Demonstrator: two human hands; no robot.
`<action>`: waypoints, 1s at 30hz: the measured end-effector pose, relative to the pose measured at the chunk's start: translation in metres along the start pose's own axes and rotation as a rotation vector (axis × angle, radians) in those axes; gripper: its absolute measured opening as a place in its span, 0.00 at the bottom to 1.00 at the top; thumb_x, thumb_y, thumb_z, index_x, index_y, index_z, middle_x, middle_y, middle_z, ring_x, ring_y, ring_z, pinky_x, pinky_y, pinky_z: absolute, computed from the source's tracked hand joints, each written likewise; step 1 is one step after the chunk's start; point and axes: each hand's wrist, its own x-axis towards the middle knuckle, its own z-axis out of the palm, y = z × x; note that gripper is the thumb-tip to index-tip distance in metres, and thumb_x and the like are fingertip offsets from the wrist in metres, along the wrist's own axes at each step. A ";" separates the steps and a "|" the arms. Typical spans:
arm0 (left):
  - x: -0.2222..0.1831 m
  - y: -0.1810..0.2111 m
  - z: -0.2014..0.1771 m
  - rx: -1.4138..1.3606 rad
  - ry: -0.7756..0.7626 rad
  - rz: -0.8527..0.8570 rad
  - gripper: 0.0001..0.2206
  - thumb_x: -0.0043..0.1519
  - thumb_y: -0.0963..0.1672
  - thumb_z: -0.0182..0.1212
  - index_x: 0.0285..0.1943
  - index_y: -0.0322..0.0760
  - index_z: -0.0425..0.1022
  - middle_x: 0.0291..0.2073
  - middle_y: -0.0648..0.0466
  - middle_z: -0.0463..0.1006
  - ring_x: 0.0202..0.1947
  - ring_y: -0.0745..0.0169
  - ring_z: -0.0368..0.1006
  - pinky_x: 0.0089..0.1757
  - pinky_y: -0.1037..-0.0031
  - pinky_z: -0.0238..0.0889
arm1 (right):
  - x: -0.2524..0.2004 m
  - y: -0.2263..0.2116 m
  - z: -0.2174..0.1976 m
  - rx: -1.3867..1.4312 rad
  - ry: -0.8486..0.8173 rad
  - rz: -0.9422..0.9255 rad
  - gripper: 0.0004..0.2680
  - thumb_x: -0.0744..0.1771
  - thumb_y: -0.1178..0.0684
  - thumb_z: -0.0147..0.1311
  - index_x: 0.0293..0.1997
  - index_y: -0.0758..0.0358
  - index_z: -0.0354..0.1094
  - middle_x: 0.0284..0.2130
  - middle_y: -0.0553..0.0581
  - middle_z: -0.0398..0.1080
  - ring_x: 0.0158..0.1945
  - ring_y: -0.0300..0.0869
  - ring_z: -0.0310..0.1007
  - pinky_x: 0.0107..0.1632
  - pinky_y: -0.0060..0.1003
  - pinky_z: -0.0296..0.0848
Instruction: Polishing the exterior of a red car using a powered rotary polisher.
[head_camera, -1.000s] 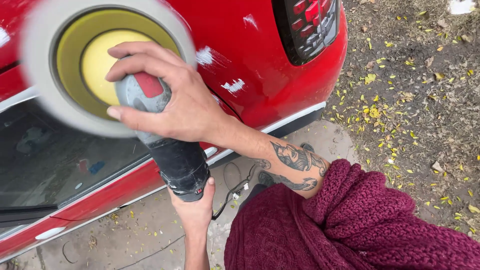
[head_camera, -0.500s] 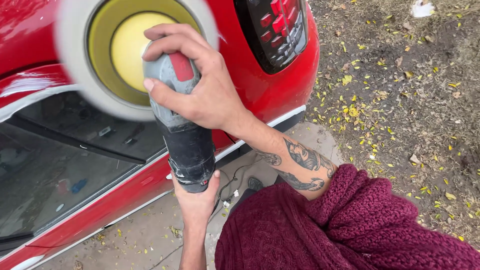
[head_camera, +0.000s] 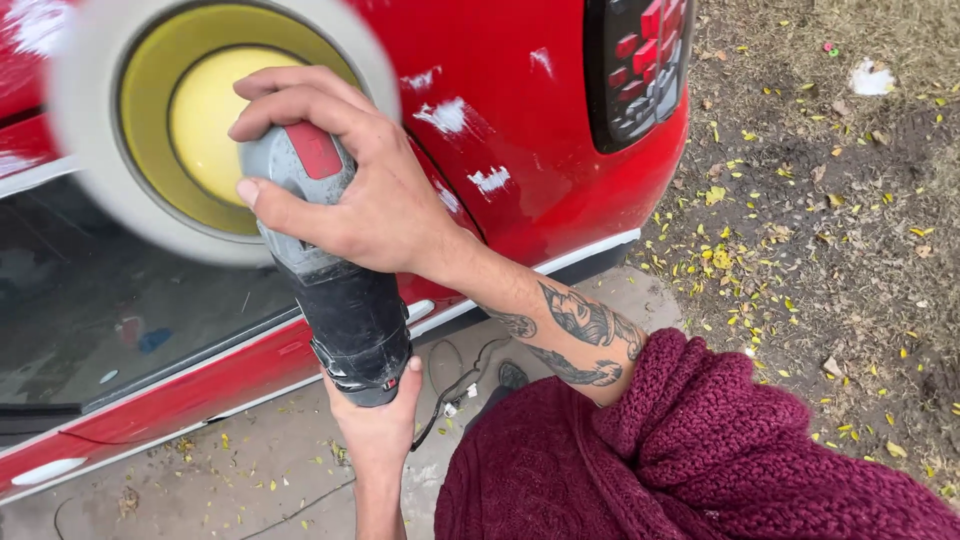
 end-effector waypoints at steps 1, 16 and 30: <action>0.000 -0.001 -0.001 -0.006 0.014 -0.002 0.36 0.51 0.42 0.74 0.68 0.28 0.61 0.54 0.46 0.76 0.52 0.61 0.73 0.54 0.70 0.66 | 0.001 0.000 0.002 0.005 -0.013 -0.005 0.09 0.68 0.53 0.66 0.52 0.57 0.72 0.61 0.53 0.67 0.67 0.42 0.69 0.69 0.36 0.67; -0.007 0.009 0.042 -0.081 -0.081 0.015 0.34 0.51 0.42 0.74 0.66 0.29 0.62 0.51 0.49 0.77 0.49 0.63 0.74 0.51 0.71 0.68 | -0.007 0.006 -0.051 -0.020 0.003 0.023 0.09 0.69 0.54 0.65 0.53 0.60 0.71 0.61 0.56 0.67 0.66 0.42 0.70 0.68 0.36 0.67; -0.018 0.014 0.115 0.006 -0.089 0.136 0.33 0.52 0.41 0.74 0.67 0.28 0.63 0.54 0.47 0.77 0.54 0.61 0.74 0.57 0.68 0.65 | -0.010 0.006 -0.130 -0.042 0.052 -0.016 0.10 0.66 0.55 0.66 0.50 0.58 0.71 0.59 0.55 0.67 0.65 0.45 0.67 0.70 0.38 0.66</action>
